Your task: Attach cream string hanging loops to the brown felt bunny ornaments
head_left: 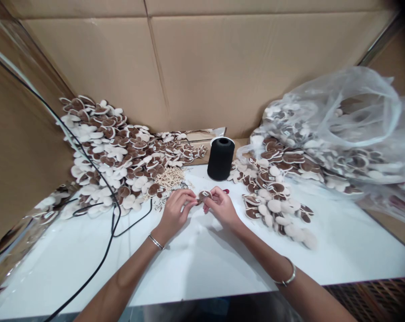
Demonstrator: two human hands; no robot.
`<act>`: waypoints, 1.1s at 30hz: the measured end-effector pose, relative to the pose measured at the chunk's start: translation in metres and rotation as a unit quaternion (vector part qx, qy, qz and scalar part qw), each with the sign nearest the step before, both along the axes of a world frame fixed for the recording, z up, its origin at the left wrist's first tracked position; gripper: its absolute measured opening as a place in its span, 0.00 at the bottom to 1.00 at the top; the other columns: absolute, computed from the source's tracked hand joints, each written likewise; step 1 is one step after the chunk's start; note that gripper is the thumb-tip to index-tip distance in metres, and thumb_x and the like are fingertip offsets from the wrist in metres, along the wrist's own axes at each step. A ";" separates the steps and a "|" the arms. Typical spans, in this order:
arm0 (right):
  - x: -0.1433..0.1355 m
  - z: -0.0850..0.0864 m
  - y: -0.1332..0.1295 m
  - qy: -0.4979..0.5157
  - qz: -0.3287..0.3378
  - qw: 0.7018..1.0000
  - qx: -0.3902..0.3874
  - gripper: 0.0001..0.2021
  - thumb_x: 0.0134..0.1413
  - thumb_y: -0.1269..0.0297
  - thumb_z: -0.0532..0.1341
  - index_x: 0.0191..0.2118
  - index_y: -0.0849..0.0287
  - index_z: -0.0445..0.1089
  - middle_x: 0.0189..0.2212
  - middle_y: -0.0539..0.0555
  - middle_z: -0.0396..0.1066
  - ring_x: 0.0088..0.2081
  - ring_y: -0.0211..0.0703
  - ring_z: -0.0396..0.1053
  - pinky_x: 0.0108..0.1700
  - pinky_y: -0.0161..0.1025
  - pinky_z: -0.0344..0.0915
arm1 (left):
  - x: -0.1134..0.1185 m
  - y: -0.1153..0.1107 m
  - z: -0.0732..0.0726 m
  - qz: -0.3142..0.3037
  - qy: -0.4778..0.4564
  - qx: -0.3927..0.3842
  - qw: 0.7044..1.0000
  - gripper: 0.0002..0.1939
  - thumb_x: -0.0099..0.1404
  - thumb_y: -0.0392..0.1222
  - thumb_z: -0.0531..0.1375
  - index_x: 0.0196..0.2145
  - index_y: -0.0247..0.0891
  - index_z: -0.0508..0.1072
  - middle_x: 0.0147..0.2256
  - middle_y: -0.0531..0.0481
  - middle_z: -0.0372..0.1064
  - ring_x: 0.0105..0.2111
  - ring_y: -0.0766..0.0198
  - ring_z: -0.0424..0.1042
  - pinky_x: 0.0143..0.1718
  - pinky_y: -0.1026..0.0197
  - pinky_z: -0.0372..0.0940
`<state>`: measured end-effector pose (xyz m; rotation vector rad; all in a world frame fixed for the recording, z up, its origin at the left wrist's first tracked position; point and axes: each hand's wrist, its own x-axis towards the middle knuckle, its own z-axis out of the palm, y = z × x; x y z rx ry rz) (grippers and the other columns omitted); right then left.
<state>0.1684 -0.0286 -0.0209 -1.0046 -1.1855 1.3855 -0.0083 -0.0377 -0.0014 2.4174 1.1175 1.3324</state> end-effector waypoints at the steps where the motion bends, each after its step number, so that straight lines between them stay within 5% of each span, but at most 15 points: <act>1: 0.000 0.000 0.000 -0.006 0.000 1.000 -0.005 0.13 0.49 0.61 0.64 0.28 0.56 0.58 0.19 0.45 0.68 0.21 0.37 0.68 0.26 0.35 0.65 | 0.000 0.000 0.001 -0.003 0.002 -0.002 1.000 0.04 0.67 0.32 0.56 0.36 0.38 0.70 0.38 0.47 0.71 0.41 0.59 0.70 0.43 0.54 0.64; 8: 0.001 0.003 0.000 -0.035 -0.006 0.999 -0.036 0.14 0.47 0.60 0.64 0.26 0.56 0.56 0.16 0.44 0.66 0.17 0.35 0.64 0.20 0.32 0.60 | 0.001 -0.002 0.001 0.000 -0.019 -0.058 0.998 0.02 0.68 0.36 0.56 0.38 0.39 0.68 0.41 0.44 0.68 0.45 0.57 0.68 0.47 0.52 0.63; 13: 0.001 0.002 0.000 -0.033 -0.005 0.999 -0.034 0.15 0.46 0.58 0.65 0.26 0.56 0.57 0.18 0.45 0.67 0.17 0.35 0.64 0.20 0.32 0.60 | 0.000 0.001 0.000 0.021 -0.031 -0.096 0.995 0.10 0.67 0.41 0.59 0.46 0.41 0.68 0.45 0.43 0.66 0.49 0.55 0.66 0.51 0.50 0.62; 23: -0.001 0.003 -0.003 -0.016 0.069 0.997 -0.036 0.12 0.49 0.59 0.63 0.28 0.56 0.58 0.19 0.45 0.67 0.18 0.36 0.65 0.21 0.33 0.62 | 0.001 0.002 -0.001 0.010 -0.025 -0.041 0.999 0.03 0.67 0.36 0.57 0.35 0.40 0.71 0.35 0.48 0.70 0.39 0.59 0.68 0.44 0.53 0.62; 33: -0.001 -0.002 -0.002 -0.038 0.086 0.995 -0.030 0.12 0.54 0.56 0.61 0.30 0.57 0.60 0.21 0.45 0.64 0.19 0.34 0.63 0.20 0.31 0.61 | 0.001 0.000 0.002 0.017 -0.057 -0.130 0.990 0.05 0.68 0.40 0.56 0.40 0.40 0.71 0.40 0.46 0.70 0.44 0.57 0.67 0.47 0.53 0.61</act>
